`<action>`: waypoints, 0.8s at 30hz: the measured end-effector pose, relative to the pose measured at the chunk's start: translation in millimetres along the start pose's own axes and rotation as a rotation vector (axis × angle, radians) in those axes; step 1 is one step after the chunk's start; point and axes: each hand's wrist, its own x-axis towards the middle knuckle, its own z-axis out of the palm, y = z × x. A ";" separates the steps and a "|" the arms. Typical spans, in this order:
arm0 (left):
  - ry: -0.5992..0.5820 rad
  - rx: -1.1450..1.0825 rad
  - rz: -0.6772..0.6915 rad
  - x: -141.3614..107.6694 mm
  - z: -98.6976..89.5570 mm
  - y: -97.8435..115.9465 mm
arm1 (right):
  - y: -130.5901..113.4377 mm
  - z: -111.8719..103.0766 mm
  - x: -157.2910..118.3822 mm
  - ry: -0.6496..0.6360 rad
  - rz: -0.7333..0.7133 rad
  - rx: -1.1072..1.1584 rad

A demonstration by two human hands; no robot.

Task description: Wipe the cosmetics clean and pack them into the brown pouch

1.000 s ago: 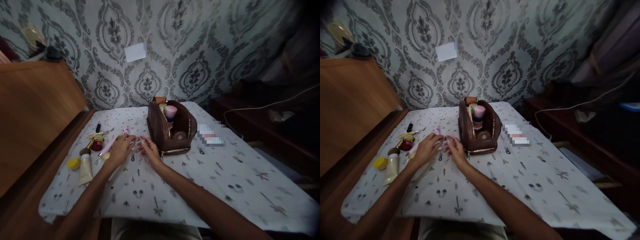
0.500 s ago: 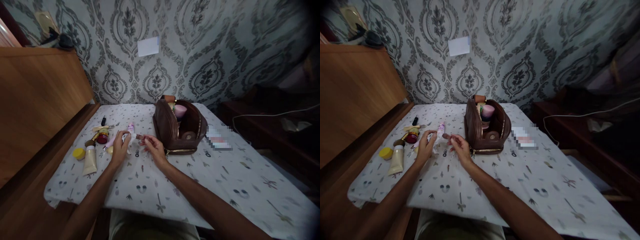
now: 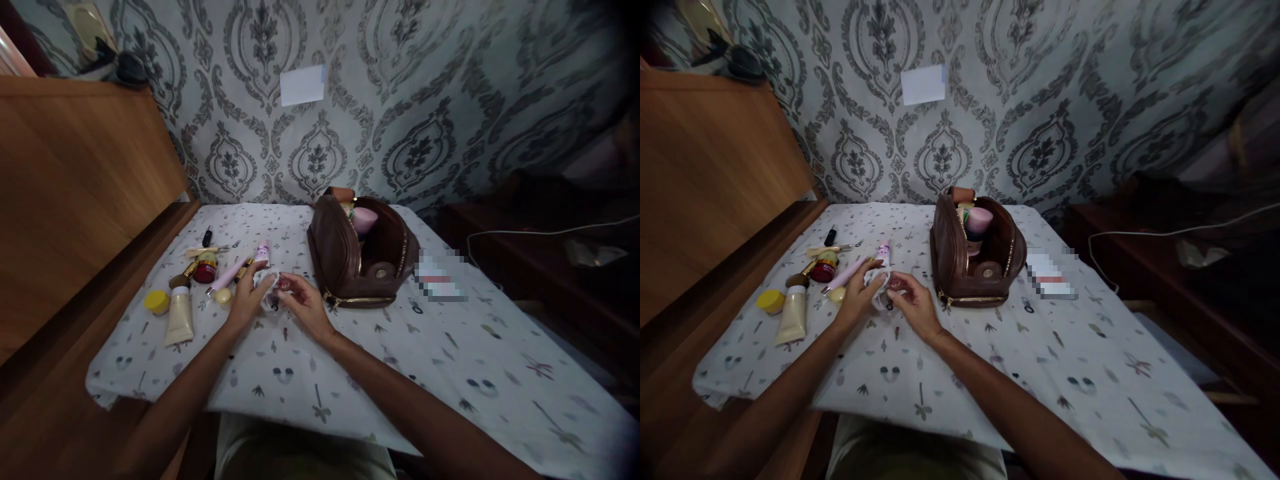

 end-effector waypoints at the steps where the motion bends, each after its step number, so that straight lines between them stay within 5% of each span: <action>1: 0.017 0.005 -0.004 1.1 -1.3 -0.1 | -0.3 0.7 -0.6 -0.003 0.002 -0.004; 13: 0.133 -0.027 -0.029 6.0 -5.5 -1.3 | -1.1 6.3 -3.2 0.018 0.033 0.086; 24: -0.061 0.066 0.056 -2.1 4.6 -4.0 | -0.1 5.3 -1.1 0.045 0.264 0.378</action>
